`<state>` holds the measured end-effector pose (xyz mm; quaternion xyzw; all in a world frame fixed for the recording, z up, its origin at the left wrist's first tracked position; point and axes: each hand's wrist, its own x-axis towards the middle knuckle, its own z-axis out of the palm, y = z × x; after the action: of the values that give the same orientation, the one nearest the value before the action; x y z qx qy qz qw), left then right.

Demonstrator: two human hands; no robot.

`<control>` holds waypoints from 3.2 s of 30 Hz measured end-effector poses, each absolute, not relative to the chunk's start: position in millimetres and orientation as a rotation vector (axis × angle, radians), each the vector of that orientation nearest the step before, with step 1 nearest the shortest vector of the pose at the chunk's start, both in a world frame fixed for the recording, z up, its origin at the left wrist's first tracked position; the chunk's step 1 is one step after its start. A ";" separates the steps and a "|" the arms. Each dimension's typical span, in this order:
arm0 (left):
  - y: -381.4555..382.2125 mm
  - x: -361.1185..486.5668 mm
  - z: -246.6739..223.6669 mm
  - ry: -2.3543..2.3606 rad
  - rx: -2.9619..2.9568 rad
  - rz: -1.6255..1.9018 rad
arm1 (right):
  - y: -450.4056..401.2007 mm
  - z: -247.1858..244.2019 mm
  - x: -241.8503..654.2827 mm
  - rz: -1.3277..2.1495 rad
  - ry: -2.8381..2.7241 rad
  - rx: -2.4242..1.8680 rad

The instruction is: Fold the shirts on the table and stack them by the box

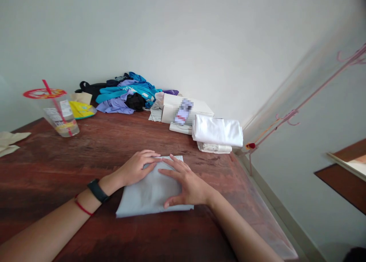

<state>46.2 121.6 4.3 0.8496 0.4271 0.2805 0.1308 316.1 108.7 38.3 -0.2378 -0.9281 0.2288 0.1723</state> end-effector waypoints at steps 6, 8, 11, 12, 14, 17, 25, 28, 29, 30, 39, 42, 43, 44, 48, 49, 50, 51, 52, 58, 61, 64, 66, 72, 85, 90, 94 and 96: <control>121.0 46.0 2.5 1.256 2.459 0.783 | 114.1 26.4 318.9 0.790 -2.695 -0.766; 120.3 45.3 3.8 1.260 2.468 0.743 | 116.7 23.4 320.5 0.817 -2.655 -0.743; 116.2 44.8 13.9 1.282 2.473 0.703 | 119.6 19.4 321.0 0.829 -2.586 -0.724; 113.5 45.4 19.9 1.279 2.484 0.688 | 120.8 17.6 320.9 0.826 -2.560 -0.729; 105.0 48.6 33.9 1.222 2.530 0.640 | 123.9 13.8 320.4 0.809 -2.506 -0.749; 84.7 59.7 50.8 1.012 2.606 0.536 | 128.8 8.7 320.1 0.765 -2.454 -0.733; 41.9 91.1 40.7 1.096 2.745 0.341 | 135.6 4.7 322.4 0.706 -2.350 -0.764; 44.8 88.2 38.7 1.173 2.797 0.343 | 140.6 5.0 326.0 0.664 -2.267 -0.882; 47.3 86.3 38.1 1.220 2.806 0.346 | 142.4 5.1 327.3 0.654 -2.236 -0.934; 50.3 84.5 37.4 1.273 2.810 0.350 | 144.2 5.1 328.7 0.644 -2.208 -0.976; 78.8 71.6 41.3 1.389 2.663 0.735 | 152.4 4.9 334.9 0.917 -2.003 -0.986; 83.7 64.8 54.4 1.402 2.496 0.934 | 152.9 9.0 336.3 1.228 -1.750 -0.889; 84.7 62.8 59.4 1.411 2.413 1.005 | 152.6 11.3 336.8 1.305 -1.669 -0.836; 85.6 61.2 64.3 1.423 2.317 1.081 | 151.8 13.8 337.2 1.362 -1.612 -0.779; 86.6 60.2 78.3 1.446 1.886 1.346 | 144.8 23.2 336.4 1.427 -1.646 -0.626; 86.0 61.7 80.1 1.423 1.781 1.373 | 142.4 24.1 335.5 1.422 -1.688 -0.627; 84.9 63.8 81.3 1.382 1.681 1.371 | 139.7 24.0 334.2 1.418 -1.720 -0.636; 83.5 66.4 81.9 1.330 1.585 1.346 | 136.9 23.0 332.5 1.416 -1.738 -0.652; 81.8 69.3 81.9 1.277 1.495 1.307 | 134.0 21.2 330.5 1.420 -1.742 -0.672; 76.0 81.3 74.7 1.115 1.100 1.126 | 119.7 11.4 317.6 1.595 -1.520 -0.760; 76.5 82.5 70.6 1.024 0.986 1.081 | 117.6 13.7 316.5 1.654 -1.397 -0.766; 76.0 83.5 69.1 0.940 0.959 1.083 | 116.5 18.3 317.5 1.733 -1.308 -0.794; 75.7 84.3 68.9 0.912 0.963 1.091 | 116.1 20.5 317.6 1.778 -1.250 -0.830; 80.2 83.7 66.1 0.999 1.038 1.135 | 121.8 19.5 316.1 1.787 -1.095 -0.869; 80.0 79.2 70.8 0.866 0.907 1.269 | 128.3 25.9 312.1 1.712 -0.713 -0.696; 91.3 81.3 47.3 1.059 1.057 1.341 | 140.4 31.7 323.2 1.530 -0.692 -0.648; 91.8 86.5 19.8 1.209 1.406 1.282 | 153.1 49.0 342.1 1.280 -0.607 -0.594; 89.1 89.4 9.9 1.215 1.643 1.209 | 160.5 63.5 354.9 1.172 -0.572 -0.528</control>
<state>89.4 89.1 9.9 0.6417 0.4746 0.4723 0.3740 354.9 160.5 63.5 -0.2429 -0.2631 0.5389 0.7625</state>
